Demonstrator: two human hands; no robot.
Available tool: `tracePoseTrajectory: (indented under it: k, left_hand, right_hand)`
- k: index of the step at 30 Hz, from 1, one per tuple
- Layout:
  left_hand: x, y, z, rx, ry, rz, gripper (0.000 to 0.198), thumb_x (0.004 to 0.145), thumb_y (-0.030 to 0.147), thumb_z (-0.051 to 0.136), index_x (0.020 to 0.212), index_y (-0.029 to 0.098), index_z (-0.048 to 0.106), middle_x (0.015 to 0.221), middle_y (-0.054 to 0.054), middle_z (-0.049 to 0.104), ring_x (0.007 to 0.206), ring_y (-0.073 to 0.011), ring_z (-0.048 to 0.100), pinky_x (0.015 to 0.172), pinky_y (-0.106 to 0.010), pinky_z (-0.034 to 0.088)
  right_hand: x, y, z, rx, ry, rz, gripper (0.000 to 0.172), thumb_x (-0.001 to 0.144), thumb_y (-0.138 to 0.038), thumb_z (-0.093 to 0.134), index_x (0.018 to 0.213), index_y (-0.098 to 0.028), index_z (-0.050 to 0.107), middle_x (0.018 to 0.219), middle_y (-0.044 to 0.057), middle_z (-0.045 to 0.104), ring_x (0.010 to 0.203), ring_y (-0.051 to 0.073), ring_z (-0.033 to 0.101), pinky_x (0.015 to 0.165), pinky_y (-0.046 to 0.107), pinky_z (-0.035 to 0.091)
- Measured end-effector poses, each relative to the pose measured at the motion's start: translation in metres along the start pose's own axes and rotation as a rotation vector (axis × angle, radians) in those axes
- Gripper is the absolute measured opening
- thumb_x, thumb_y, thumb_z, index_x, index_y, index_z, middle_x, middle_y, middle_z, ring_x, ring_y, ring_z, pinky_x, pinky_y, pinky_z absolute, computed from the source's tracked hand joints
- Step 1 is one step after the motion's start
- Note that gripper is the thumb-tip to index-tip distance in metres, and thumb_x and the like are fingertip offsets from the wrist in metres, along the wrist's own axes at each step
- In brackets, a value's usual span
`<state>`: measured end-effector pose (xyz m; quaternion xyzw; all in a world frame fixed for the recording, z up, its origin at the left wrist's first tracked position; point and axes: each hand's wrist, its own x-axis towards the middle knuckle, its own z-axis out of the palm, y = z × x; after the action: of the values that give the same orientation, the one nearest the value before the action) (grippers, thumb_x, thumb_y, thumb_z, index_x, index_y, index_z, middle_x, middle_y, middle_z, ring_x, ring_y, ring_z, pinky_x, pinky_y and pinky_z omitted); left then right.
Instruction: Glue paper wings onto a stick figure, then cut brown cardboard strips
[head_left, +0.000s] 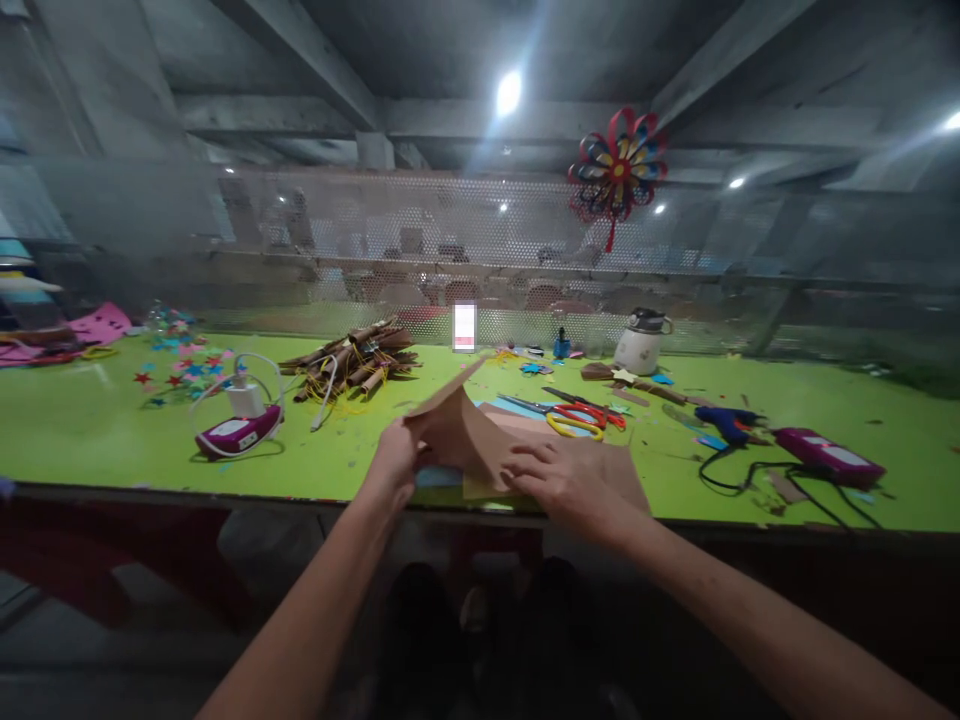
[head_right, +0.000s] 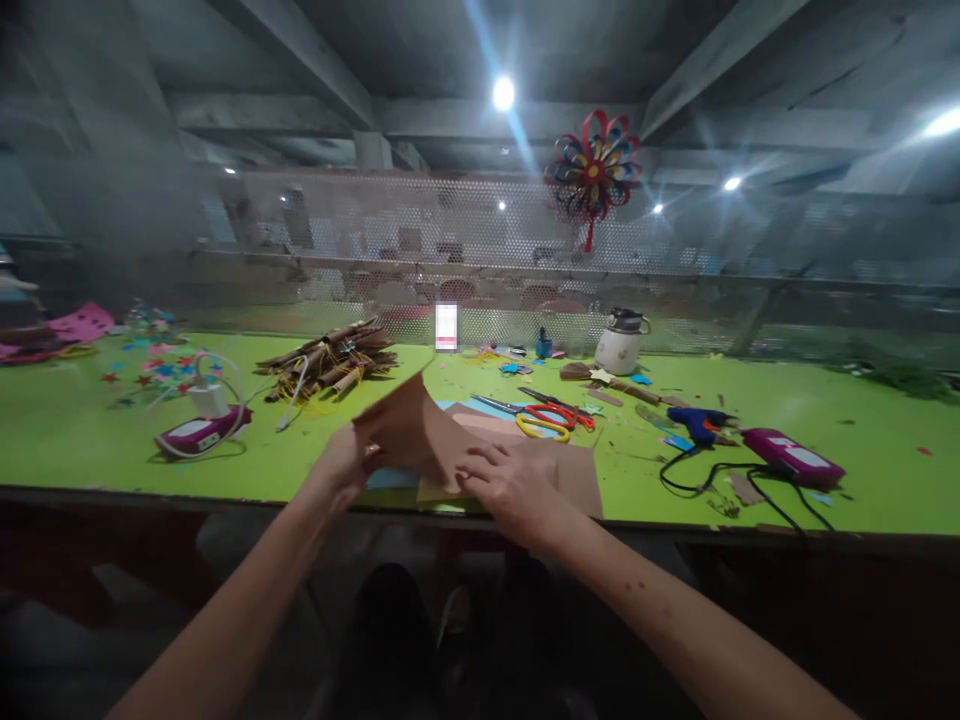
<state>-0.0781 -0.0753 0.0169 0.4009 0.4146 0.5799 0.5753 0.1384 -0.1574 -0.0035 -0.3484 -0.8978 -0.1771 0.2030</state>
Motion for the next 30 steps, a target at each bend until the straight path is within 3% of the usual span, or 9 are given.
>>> tracePoseTrajectory:
  k: [5, 8, 13, 15, 18, 21, 23, 27, 30]
  left_hand:
    - [0.010, 0.006, -0.028, 0.099, 0.037, -0.087, 0.013, 0.068, 0.017, 0.067, 0.069, 0.008, 0.058, 0.056, -0.003, 0.058, 0.044, -0.0111, 0.054, 0.038, -0.020, 0.047]
    - [0.013, 0.000, -0.027, 0.112, 0.014, -0.081, 0.013, 0.067, 0.012, 0.070, 0.066, 0.006, 0.059, 0.059, -0.004, 0.057, 0.046, -0.0112, 0.056, 0.037, -0.019, 0.048]
    - [0.015, -0.006, -0.024, -0.119, -0.034, -0.003, 0.018, 0.068, 0.013, 0.071, 0.060, 0.007, 0.056, 0.053, 0.003, 0.048, 0.045, -0.0074, 0.050, 0.048, -0.026, 0.057]
    - [0.013, -0.007, -0.027, -0.168, -0.031, 0.021, 0.016, 0.068, 0.014, 0.071, 0.063, 0.006, 0.058, 0.054, 0.003, 0.049, 0.046, -0.0068, 0.050, 0.048, -0.026, 0.057]
    - [0.008, -0.008, -0.031, -0.200, 0.000, 0.043, 0.016, 0.068, 0.016, 0.072, 0.064, 0.006, 0.060, 0.054, 0.003, 0.052, 0.046, -0.0075, 0.052, 0.050, -0.025, 0.058]
    - [0.005, -0.008, -0.031, -0.213, 0.003, 0.051, 0.019, 0.068, 0.019, 0.072, 0.062, 0.007, 0.059, 0.051, 0.002, 0.054, 0.047, -0.0092, 0.055, 0.052, -0.026, 0.058]
    - [0.004, -0.008, -0.031, -0.221, -0.010, 0.061, 0.018, 0.069, 0.019, 0.072, 0.064, 0.007, 0.060, 0.053, 0.001, 0.056, 0.047, -0.0097, 0.055, 0.053, -0.026, 0.059]
    - [0.003, -0.008, -0.031, -0.226, -0.019, 0.052, 0.015, 0.071, 0.017, 0.070, 0.071, 0.005, 0.062, 0.064, -0.004, 0.064, 0.052, -0.0108, 0.059, 0.053, -0.025, 0.059]
    - [0.003, -0.007, -0.032, -0.241, -0.002, 0.053, 0.012, 0.075, 0.016, 0.067, 0.073, 0.005, 0.061, 0.068, -0.004, 0.065, 0.053, -0.0109, 0.060, 0.052, -0.026, 0.059]
  right_hand:
    - [-0.018, 0.010, -0.006, -0.082, 0.143, 0.131, 0.025, 0.085, -0.007, 0.047, 0.099, -0.018, 0.065, 0.110, 0.007, 0.066, 0.110, 0.024, 0.050, 0.091, 0.042, 0.043]
    - [-0.027, 0.012, -0.003, -0.131, 0.310, 0.252, 0.028, 0.085, -0.008, 0.047, 0.104, -0.020, 0.062, 0.117, 0.009, 0.062, 0.113, 0.026, 0.047, 0.092, 0.046, 0.041]
    - [-0.070, 0.026, 0.009, -0.118, 0.581, 0.570, 0.034, 0.083, -0.018, 0.049, 0.116, -0.019, 0.053, 0.117, 0.013, 0.056, 0.108, 0.028, 0.049, 0.091, 0.048, 0.041]
    - [-0.094, 0.042, 0.015, -0.180, 0.587, 0.687, 0.032, 0.083, -0.025, 0.045, 0.112, -0.014, 0.056, 0.105, 0.015, 0.061, 0.099, 0.029, 0.053, 0.085, 0.049, 0.043]
    - [-0.122, 0.066, 0.022, -0.203, 0.383, 0.890, 0.045, 0.081, -0.045, 0.048, 0.105, -0.010, 0.059, 0.096, 0.017, 0.064, 0.093, 0.032, 0.056, 0.085, 0.048, 0.043]
    - [-0.130, 0.073, 0.023, -0.096, 0.177, 1.001, 0.059, 0.076, -0.055, 0.052, 0.115, -0.012, 0.056, 0.095, 0.014, 0.067, 0.091, 0.031, 0.058, 0.082, 0.043, 0.044]
    - [-0.126, 0.072, 0.021, -0.076, 0.114, 1.040, 0.065, 0.073, -0.058, 0.054, 0.120, -0.013, 0.054, 0.096, 0.013, 0.068, 0.094, 0.032, 0.057, 0.080, 0.043, 0.045]
    - [-0.111, 0.070, 0.019, -0.043, 0.099, 1.060, 0.065, 0.068, -0.053, 0.061, 0.120, -0.014, 0.055, 0.100, 0.014, 0.066, 0.094, 0.032, 0.058, 0.077, 0.040, 0.045]
    - [-0.103, 0.073, 0.018, 0.081, 0.160, 1.085, 0.058, 0.067, -0.038, 0.061, 0.119, -0.013, 0.056, 0.085, 0.009, 0.067, 0.078, 0.024, 0.061, 0.069, 0.033, 0.046]
